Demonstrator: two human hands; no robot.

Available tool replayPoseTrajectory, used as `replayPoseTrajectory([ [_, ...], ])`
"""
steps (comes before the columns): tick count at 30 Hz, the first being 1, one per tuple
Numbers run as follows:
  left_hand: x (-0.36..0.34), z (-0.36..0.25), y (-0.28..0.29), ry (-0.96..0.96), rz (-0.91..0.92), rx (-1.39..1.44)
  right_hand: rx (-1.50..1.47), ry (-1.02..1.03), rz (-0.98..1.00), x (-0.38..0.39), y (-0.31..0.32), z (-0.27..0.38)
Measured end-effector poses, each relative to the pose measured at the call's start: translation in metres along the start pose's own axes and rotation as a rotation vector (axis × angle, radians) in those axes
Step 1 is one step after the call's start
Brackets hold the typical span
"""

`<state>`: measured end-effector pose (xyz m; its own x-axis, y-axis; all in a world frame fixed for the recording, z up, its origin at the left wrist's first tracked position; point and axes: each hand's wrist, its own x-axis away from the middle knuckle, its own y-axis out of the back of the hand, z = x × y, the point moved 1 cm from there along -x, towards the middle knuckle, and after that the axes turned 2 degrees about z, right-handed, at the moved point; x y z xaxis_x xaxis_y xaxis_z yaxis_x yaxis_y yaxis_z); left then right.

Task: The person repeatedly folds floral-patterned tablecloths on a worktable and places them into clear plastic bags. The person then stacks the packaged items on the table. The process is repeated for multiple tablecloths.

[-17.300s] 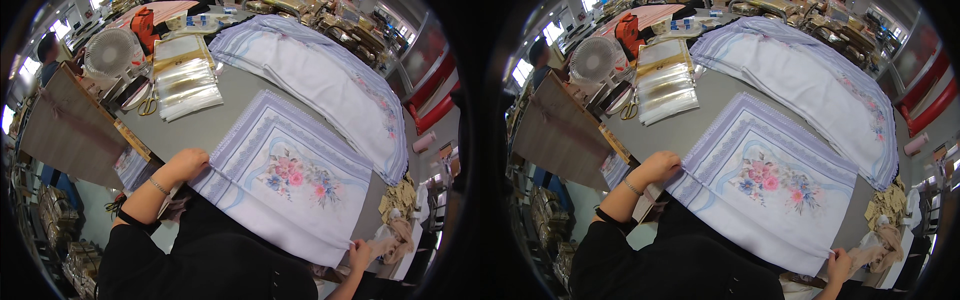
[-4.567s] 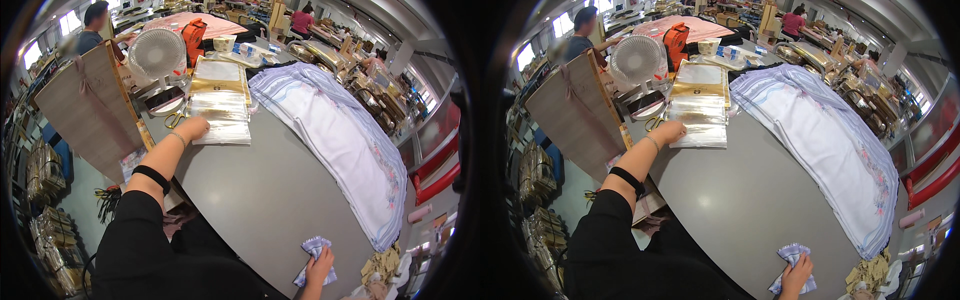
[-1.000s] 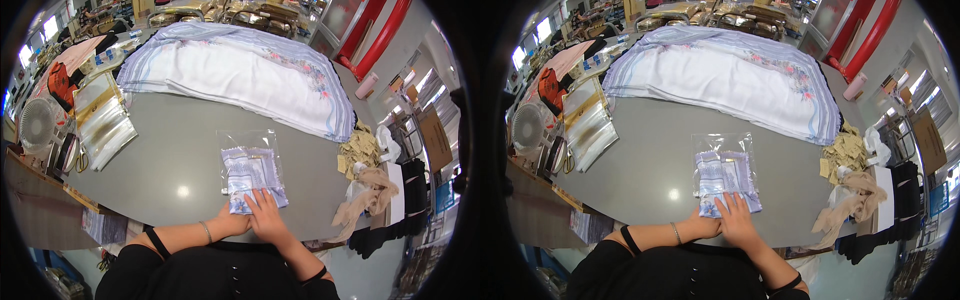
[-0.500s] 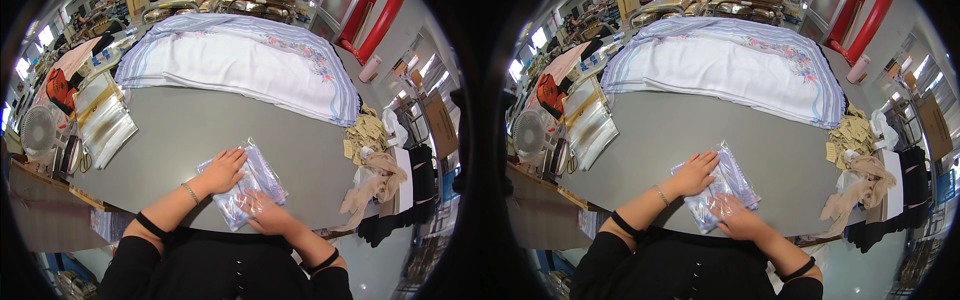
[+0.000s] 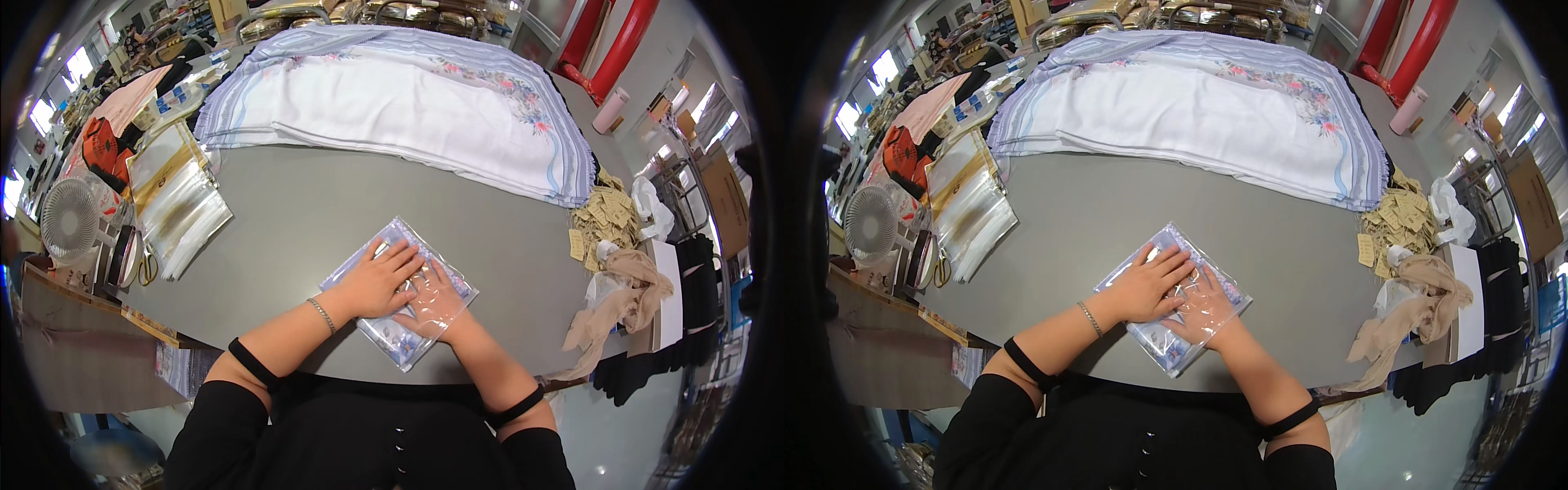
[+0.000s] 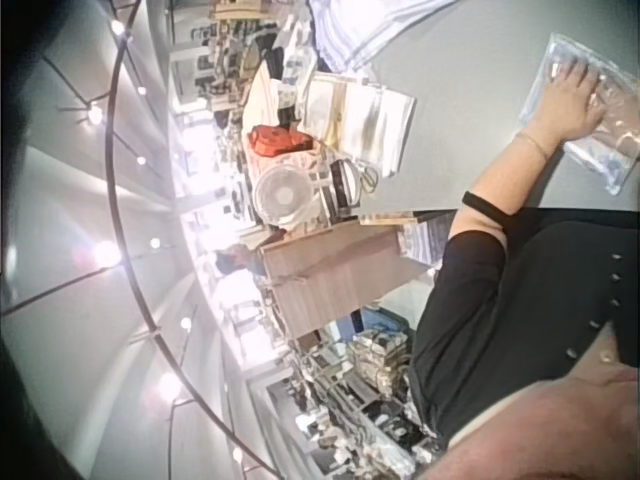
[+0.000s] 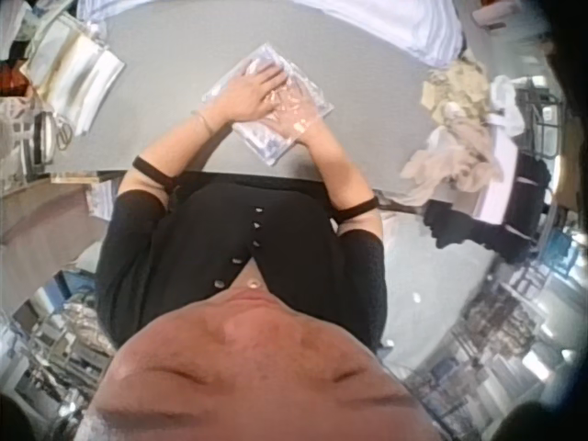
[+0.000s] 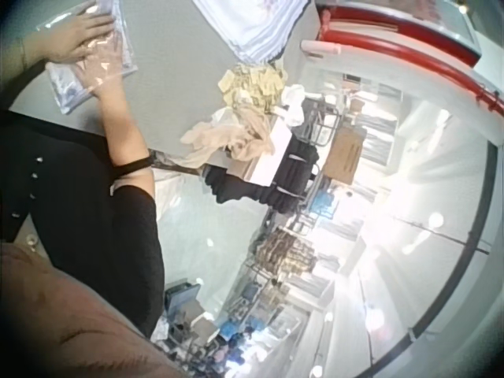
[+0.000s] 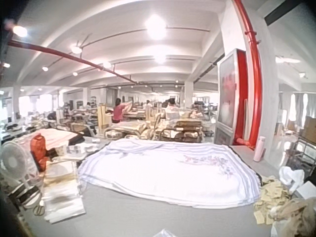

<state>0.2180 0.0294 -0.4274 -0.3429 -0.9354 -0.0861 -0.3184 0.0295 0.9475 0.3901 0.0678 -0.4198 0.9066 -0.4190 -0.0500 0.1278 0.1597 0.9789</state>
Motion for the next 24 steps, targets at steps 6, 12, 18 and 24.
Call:
replayPoseTrajectory([
  [6,0.004,0.004,-0.002,0.018,-0.015,-0.180,0.030,-0.197,-0.044,0.032,-0.002,0.014],
  [12,0.000,-0.003,-0.007,0.000,0.015,-0.095,-0.005,-0.088,-0.072,0.024,-0.006,-0.003],
  [18,0.005,-0.023,-0.011,-0.023,-0.047,-0.089,-0.018,-0.332,-0.042,0.035,-0.006,0.004],
  [24,0.012,-0.038,-0.018,0.015,-0.030,-0.109,0.021,-0.250,-0.012,0.032,-0.003,-0.001],
])
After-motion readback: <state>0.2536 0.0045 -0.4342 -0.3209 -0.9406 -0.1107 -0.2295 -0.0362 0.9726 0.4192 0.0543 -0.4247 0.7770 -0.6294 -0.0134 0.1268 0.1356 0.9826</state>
